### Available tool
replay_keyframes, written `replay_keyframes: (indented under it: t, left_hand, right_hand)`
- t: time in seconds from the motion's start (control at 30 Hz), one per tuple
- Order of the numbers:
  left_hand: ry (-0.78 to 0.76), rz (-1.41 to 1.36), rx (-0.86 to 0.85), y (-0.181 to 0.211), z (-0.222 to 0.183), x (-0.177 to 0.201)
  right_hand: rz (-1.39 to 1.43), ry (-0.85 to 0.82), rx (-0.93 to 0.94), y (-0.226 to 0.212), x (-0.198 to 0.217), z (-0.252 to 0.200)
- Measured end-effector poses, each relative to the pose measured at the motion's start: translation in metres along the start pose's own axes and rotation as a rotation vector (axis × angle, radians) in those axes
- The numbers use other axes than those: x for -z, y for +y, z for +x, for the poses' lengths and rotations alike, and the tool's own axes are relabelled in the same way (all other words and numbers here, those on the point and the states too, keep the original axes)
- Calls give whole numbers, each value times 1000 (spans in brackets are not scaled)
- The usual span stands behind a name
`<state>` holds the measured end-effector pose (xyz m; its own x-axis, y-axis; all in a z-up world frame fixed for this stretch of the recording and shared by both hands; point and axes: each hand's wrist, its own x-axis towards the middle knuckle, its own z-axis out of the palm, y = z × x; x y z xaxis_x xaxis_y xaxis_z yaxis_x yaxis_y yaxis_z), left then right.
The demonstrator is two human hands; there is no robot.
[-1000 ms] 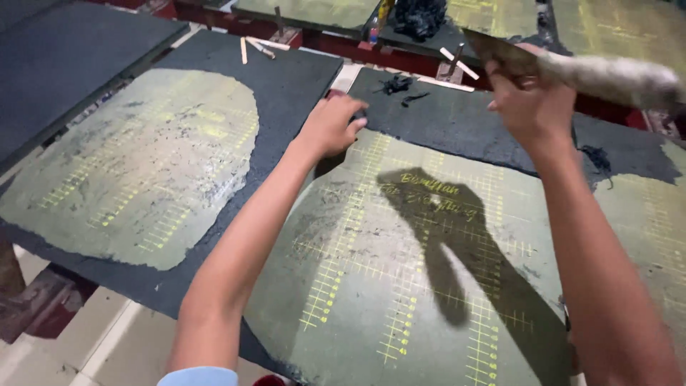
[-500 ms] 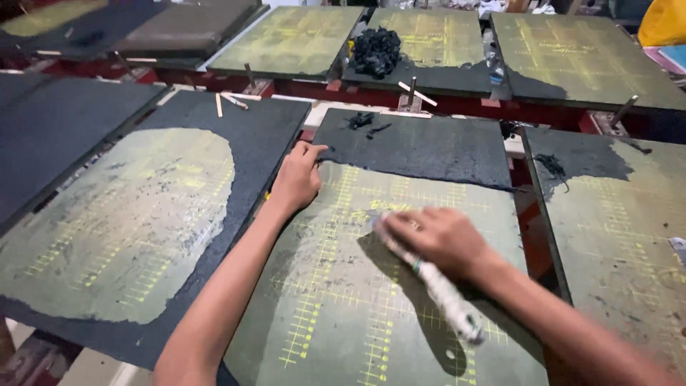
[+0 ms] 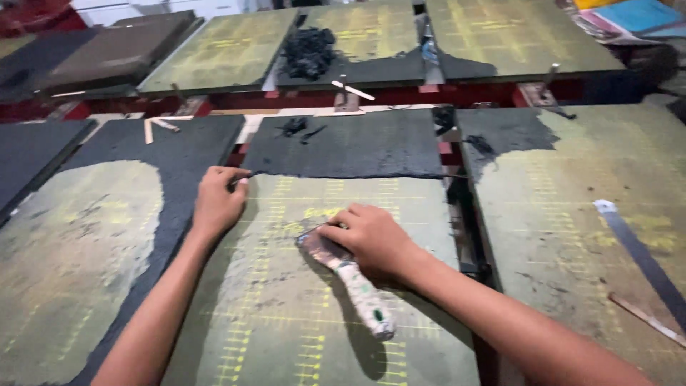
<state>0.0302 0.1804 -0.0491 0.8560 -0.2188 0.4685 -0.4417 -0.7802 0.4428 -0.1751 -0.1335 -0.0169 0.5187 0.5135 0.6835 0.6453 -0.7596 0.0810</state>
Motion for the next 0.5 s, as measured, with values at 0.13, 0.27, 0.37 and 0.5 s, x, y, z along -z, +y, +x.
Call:
replay_keyframes:
  t: [0.13, 0.27, 0.37, 0.5]
  left_hand:
    - [-7, -25, 25, 21, -5, 10]
    - [-24, -91, 77, 43, -11, 24]
    - [-34, -122, 77, 44, -12, 27]
    - [-51, -155, 108, 42, -12, 26]
  right_hand:
    - [51, -35, -57, 1, 2, -5]
    - [115, -97, -115, 1, -1, -6]
    - [123, -137, -133, 4, -6, -6]
    - [143, -171, -151, 4, -6, -5]
